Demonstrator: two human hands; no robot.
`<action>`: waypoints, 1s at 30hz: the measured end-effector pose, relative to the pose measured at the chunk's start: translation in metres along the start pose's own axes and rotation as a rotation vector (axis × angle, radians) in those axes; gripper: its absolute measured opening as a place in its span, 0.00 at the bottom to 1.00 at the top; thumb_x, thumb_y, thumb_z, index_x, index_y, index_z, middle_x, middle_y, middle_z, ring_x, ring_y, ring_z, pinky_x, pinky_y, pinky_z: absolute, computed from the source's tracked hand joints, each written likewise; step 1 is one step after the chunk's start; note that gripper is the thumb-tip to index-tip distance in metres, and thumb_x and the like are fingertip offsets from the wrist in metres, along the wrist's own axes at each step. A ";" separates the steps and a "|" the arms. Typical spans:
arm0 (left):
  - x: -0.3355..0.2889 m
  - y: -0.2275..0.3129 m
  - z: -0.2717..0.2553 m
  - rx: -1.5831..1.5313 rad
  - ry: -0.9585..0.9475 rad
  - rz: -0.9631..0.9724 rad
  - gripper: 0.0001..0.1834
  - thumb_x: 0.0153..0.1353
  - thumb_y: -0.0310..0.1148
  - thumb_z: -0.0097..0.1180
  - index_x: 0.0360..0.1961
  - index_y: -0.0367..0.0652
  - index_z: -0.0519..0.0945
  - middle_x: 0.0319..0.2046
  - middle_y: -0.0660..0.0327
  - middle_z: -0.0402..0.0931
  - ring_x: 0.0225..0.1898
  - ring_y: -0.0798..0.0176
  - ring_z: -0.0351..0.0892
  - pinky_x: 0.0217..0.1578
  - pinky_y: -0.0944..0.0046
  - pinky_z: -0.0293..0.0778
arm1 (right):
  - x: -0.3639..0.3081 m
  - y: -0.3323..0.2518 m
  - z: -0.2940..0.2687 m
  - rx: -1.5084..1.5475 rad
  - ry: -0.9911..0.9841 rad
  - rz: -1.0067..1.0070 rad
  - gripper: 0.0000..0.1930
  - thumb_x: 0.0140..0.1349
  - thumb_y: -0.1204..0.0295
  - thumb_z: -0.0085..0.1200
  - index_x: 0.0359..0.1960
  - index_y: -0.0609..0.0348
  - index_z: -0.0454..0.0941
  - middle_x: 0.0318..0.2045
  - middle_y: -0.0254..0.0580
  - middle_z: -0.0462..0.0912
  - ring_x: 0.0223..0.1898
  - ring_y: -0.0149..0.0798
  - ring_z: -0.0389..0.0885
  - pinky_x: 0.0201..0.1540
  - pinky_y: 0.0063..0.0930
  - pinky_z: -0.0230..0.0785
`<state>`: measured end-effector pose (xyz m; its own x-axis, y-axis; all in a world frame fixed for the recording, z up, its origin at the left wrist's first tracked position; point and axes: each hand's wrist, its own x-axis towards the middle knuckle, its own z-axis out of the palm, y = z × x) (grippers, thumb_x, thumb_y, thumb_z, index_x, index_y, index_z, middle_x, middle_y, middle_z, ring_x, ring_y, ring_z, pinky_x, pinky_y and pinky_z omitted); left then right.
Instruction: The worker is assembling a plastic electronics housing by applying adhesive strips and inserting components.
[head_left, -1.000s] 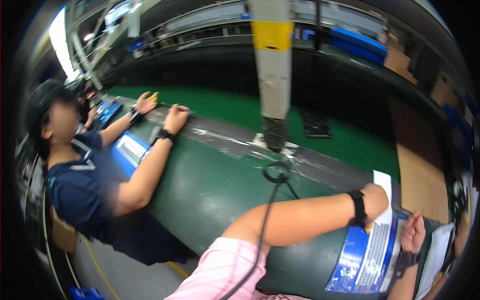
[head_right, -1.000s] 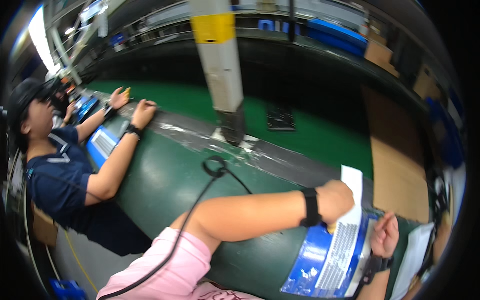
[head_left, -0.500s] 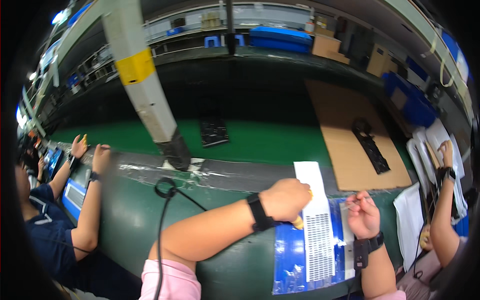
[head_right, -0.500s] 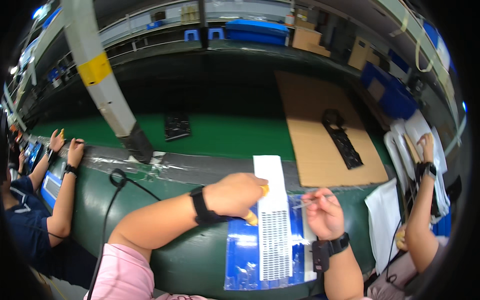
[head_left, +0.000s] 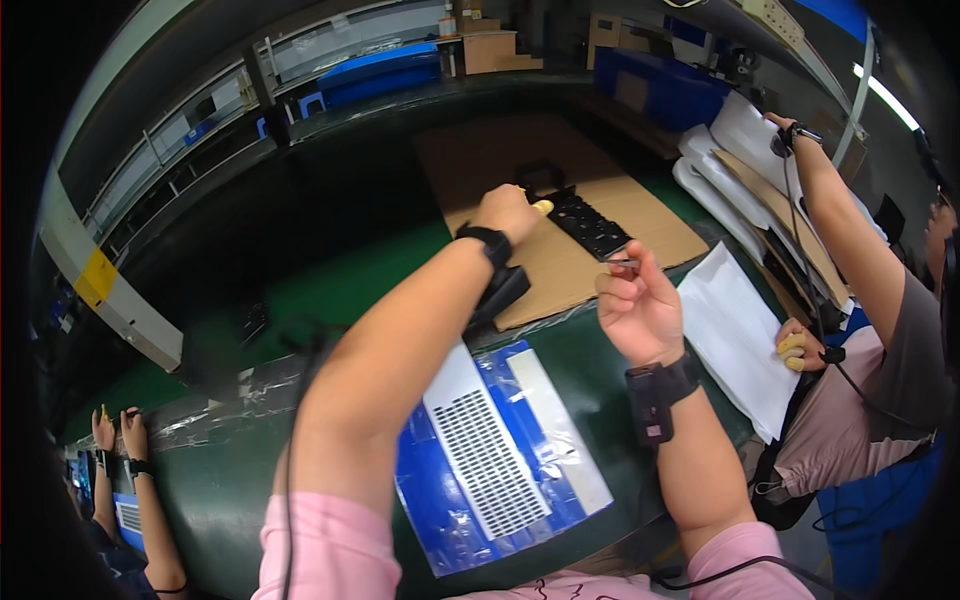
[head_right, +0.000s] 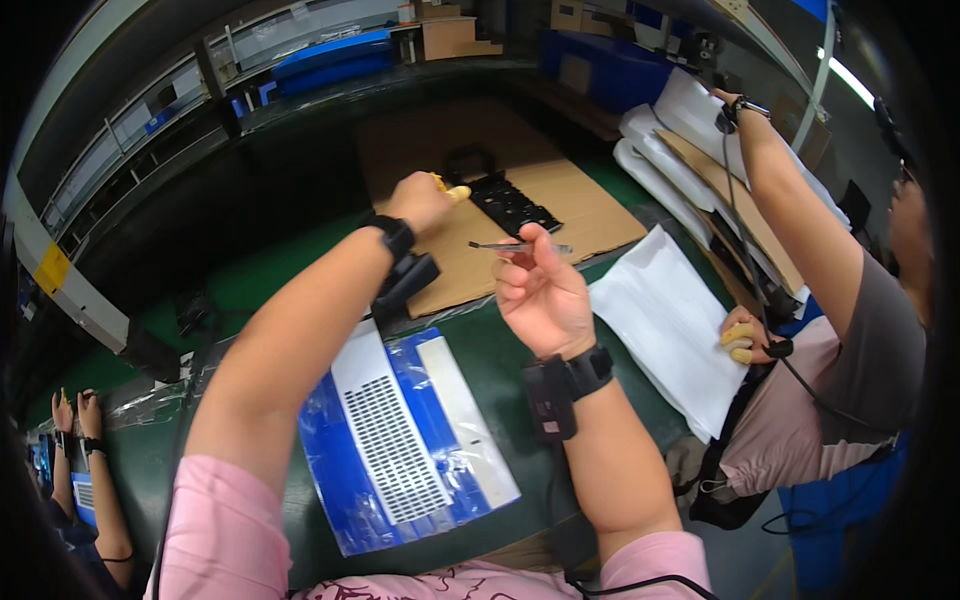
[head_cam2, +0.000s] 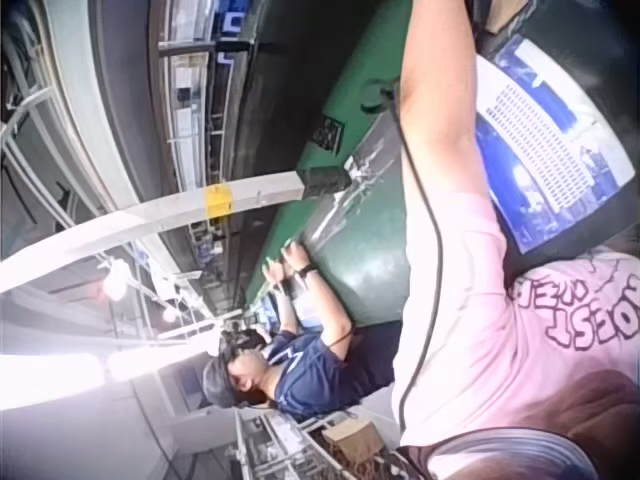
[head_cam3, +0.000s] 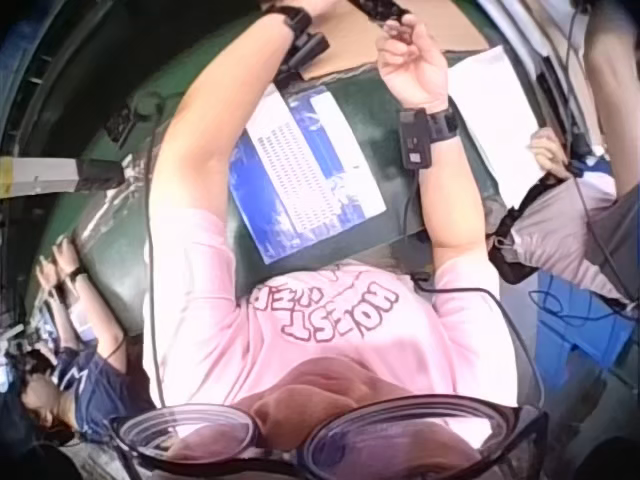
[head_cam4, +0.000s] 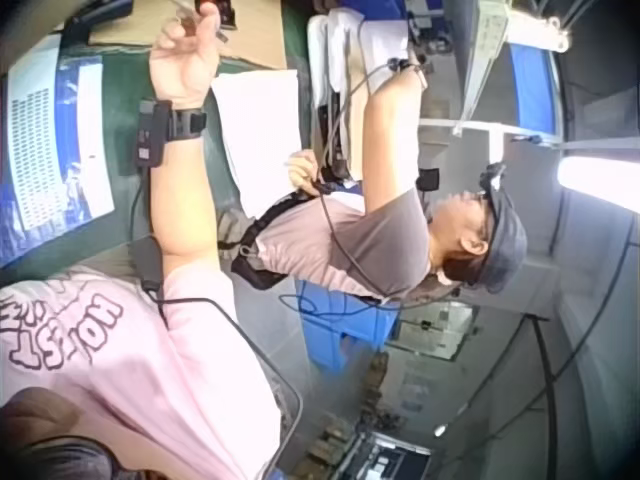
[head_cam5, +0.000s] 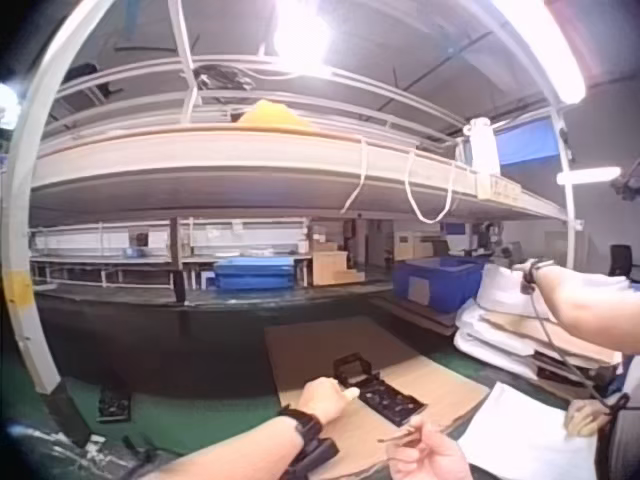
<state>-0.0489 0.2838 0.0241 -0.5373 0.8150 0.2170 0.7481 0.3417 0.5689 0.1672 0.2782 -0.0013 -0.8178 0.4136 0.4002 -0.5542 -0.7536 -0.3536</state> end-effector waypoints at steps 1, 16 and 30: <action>0.010 0.016 0.019 0.054 -0.010 0.000 0.26 0.48 0.51 0.59 0.33 0.34 0.80 0.32 0.44 0.77 0.37 0.46 0.77 0.38 0.56 0.71 | -0.002 -0.004 -0.004 -0.005 0.025 -0.019 0.10 0.61 0.67 0.49 0.41 0.55 0.75 0.36 0.44 0.78 0.30 0.30 0.71 0.31 0.18 0.65; -0.075 -0.042 -0.072 -1.133 0.061 -0.132 0.13 0.56 0.26 0.52 0.43 0.34 0.71 0.37 0.59 0.75 0.38 0.65 0.75 0.40 0.62 0.72 | -0.009 0.025 0.028 -0.145 0.084 0.096 0.08 0.61 0.68 0.49 0.37 0.57 0.75 0.36 0.47 0.79 0.32 0.33 0.74 0.33 0.23 0.67; -0.274 -0.047 -0.134 -1.817 -0.127 -0.417 0.16 0.65 0.39 0.41 0.52 0.50 0.63 0.49 0.63 0.68 0.48 0.64 0.71 0.47 0.58 0.71 | -0.020 0.136 0.122 -0.862 0.286 0.033 0.09 0.54 0.80 0.50 0.38 0.65 0.69 0.29 0.53 0.80 0.24 0.29 0.76 0.21 0.15 0.58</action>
<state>0.0108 -0.0180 0.0437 -0.4603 0.8758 -0.1456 -0.7303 -0.2802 0.6231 0.1275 0.1056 0.0456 -0.7788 0.5966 0.1938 -0.3597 -0.1716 -0.9172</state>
